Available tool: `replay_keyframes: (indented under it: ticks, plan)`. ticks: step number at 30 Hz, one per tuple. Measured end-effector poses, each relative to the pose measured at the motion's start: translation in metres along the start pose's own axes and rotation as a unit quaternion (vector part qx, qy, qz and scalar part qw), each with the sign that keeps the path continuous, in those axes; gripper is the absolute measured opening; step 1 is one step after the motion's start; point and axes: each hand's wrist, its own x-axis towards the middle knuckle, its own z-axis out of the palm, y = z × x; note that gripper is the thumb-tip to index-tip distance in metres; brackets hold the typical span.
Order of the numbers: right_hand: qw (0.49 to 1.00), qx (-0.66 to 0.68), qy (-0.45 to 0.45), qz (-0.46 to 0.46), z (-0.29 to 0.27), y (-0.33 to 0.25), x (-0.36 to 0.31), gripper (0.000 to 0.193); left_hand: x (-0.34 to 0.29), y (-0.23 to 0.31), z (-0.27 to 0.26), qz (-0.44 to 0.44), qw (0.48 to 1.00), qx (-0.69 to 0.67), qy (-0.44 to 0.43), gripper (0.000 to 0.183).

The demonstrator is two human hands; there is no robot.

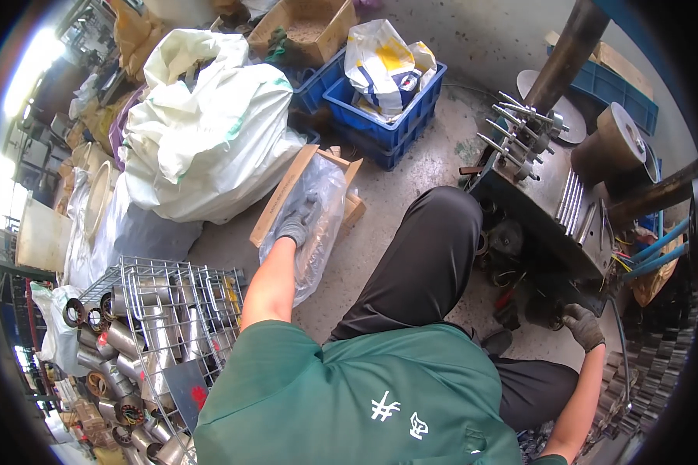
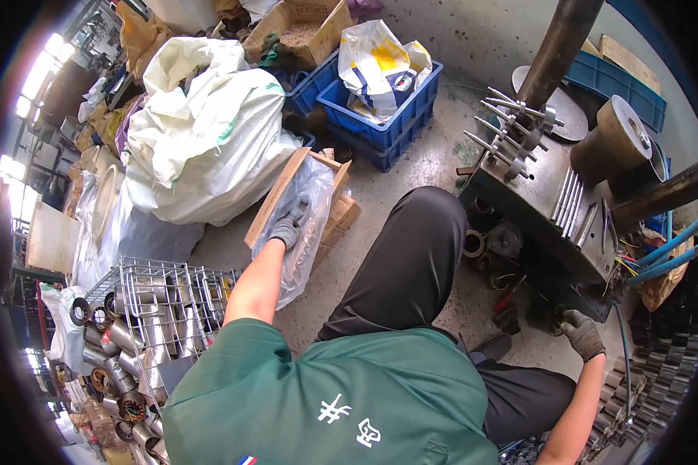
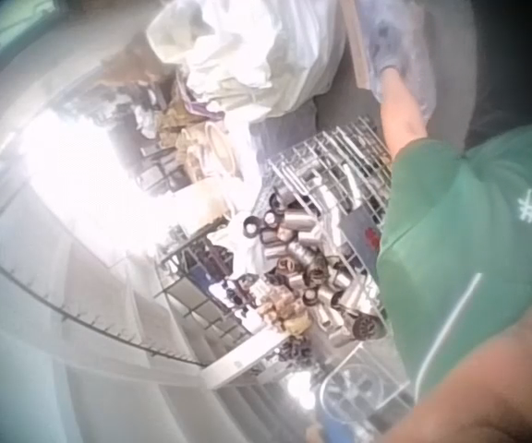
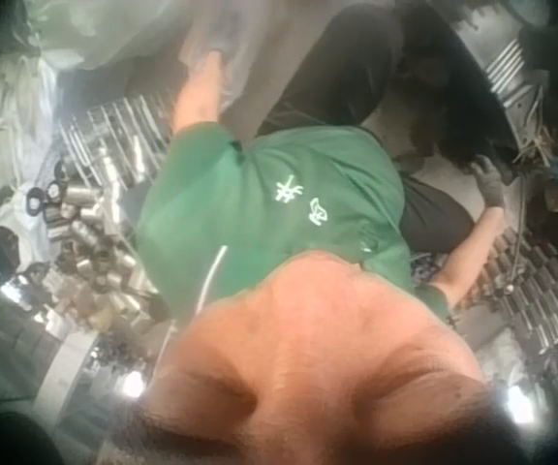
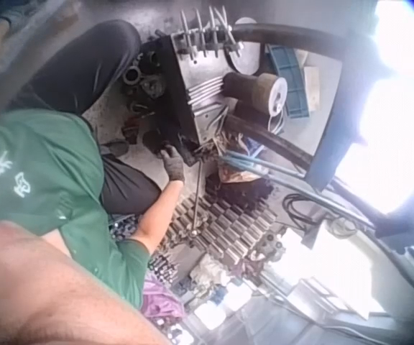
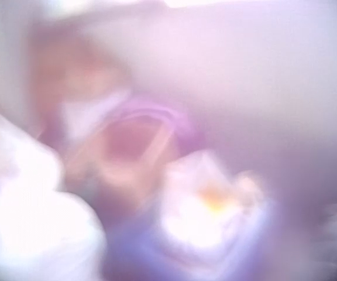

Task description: The person places metal components onto a press machine, operates the machine with a lever, and places the processed parts into a container.

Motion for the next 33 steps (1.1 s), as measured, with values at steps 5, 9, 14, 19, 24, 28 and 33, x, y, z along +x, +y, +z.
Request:
replay_keyframes:
  ticks: [5, 9, 14, 19, 24, 28, 33]
  plan:
    - [0.994, 0.1, 0.028, 0.045, 0.001, 0.022, -0.007, 0.039, -0.014, -0.013, -0.022, -0.015, 0.993, 0.112, -0.047, 0.087]
    - [0.994, 0.076, 0.03, 0.068, 0.001, 0.02, -0.014, 0.039, -0.005, -0.015, -0.02, 0.001, 0.964, 0.208, -0.163, 0.064]
    - [0.998, -0.016, 0.056, 0.009, -0.002, -0.011, -0.02, 0.04, -0.015, -0.016, -0.009, 0.014, 0.969, 0.178, -0.169, 0.05]
    - [0.994, -0.095, 0.047, -0.016, -0.009, -0.046, -0.02, 0.044, -0.036, -0.013, -0.02, -0.025, 0.995, 0.093, -0.03, 0.041]
    - [0.967, -0.14, 0.09, -0.194, -0.022, -0.11, -0.017, 0.045, -0.046, 0.043, -0.1, 0.093, 0.987, -0.026, 0.131, 0.024]
    - [0.92, -0.087, 0.141, -0.356, -0.032, -0.172, -0.003, 0.043, -0.088, 0.197, -0.174, 0.348, 0.889, -0.181, 0.239, 0.012]
    - [0.89, 0.292, 0.115, -0.33, -0.013, -0.221, 0.021, 0.062, -0.16, 0.433, -0.159, 0.522, 0.818, -0.241, 0.029, 0.008]
